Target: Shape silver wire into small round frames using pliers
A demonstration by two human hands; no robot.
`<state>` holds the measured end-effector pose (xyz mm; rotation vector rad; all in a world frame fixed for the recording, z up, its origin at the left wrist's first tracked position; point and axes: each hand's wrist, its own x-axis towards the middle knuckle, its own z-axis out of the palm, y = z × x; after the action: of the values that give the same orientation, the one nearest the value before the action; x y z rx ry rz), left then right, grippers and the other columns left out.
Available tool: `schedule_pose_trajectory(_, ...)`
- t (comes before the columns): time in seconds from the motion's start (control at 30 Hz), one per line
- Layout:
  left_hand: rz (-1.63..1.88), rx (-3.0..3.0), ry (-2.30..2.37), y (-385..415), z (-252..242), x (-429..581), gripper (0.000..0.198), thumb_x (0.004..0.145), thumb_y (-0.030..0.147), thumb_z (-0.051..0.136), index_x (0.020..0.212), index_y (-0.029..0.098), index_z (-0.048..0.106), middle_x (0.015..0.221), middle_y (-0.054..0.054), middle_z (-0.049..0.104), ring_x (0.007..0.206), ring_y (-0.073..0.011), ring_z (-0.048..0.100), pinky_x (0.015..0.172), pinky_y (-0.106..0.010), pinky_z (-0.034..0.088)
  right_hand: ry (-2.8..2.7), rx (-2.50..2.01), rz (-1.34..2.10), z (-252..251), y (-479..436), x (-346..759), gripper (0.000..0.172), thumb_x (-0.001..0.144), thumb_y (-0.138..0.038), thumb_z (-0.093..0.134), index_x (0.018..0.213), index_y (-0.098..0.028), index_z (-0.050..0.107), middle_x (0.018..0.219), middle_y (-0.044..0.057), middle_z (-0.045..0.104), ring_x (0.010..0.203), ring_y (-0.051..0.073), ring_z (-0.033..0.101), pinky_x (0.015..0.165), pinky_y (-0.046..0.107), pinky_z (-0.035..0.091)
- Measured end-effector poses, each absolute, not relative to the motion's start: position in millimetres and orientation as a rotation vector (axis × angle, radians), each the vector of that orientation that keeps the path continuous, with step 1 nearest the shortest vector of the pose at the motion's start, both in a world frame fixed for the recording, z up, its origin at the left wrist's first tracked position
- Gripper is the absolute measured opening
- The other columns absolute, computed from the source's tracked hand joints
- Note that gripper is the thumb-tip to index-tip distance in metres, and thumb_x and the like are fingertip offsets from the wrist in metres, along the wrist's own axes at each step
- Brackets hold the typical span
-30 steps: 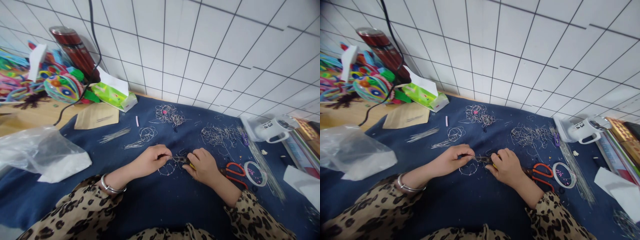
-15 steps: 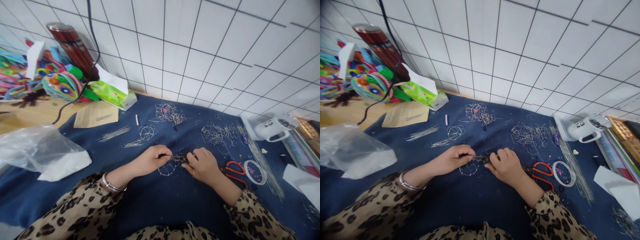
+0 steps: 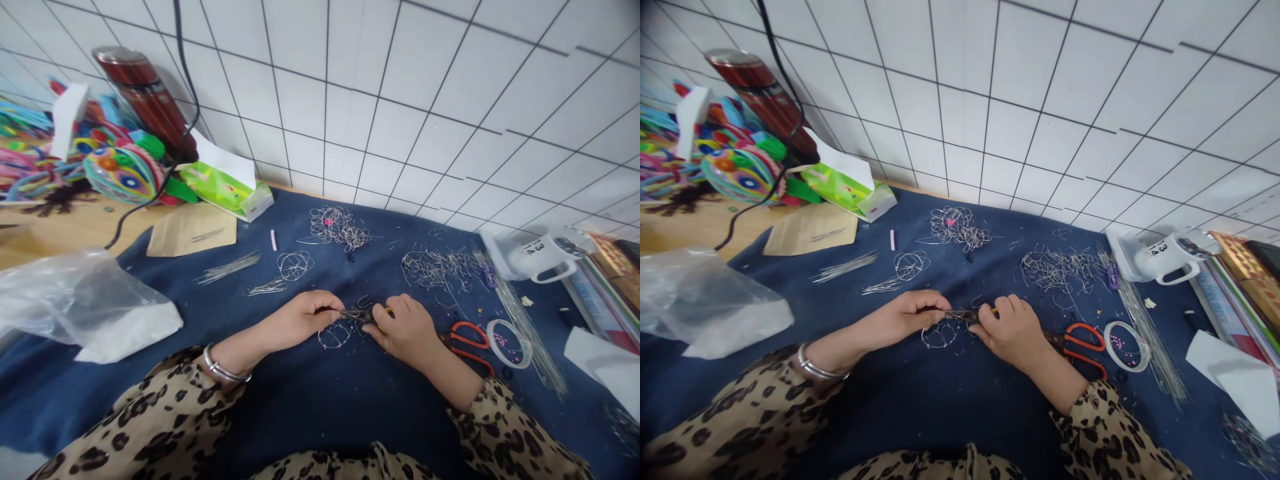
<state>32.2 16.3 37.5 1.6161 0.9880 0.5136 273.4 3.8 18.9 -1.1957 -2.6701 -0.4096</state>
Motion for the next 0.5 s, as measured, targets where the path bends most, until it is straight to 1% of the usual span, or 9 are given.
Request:
schedule_pose_trajectory(0.3,0.514,1.574,1.001,15.3,36.5,33.0,0.017,0.083,0.025,0.046,0.085,0.015,0.061,0.072,0.001,0.052,0.061,-0.0097,0.046,0.056,-0.02,0.037,-2.671,-1.192,-0.44,18.6,3.1,273.9,0.031,0.085,-0.048,0.043,0.091,-0.021,0.057,0.074,0.006,0.047,0.071,0.018,0.038,0.061,0.029,0.026)
schedule_pose_trajectory(0.5,0.527,1.563,1.016,14.4,36.9,33.8,0.017,0.082,0.025,0.047,0.085,0.015,0.061,0.073,0.001,0.053,0.061,-0.0102,0.047,0.057,-0.021,0.039,-2.646,-1.199,-0.441,15.9,3.2,272.7,0.03,0.085,-0.048,0.044,0.09,-0.021,0.057,0.073,0.005,0.046,0.069,0.017,0.037,0.059,0.029,0.025)
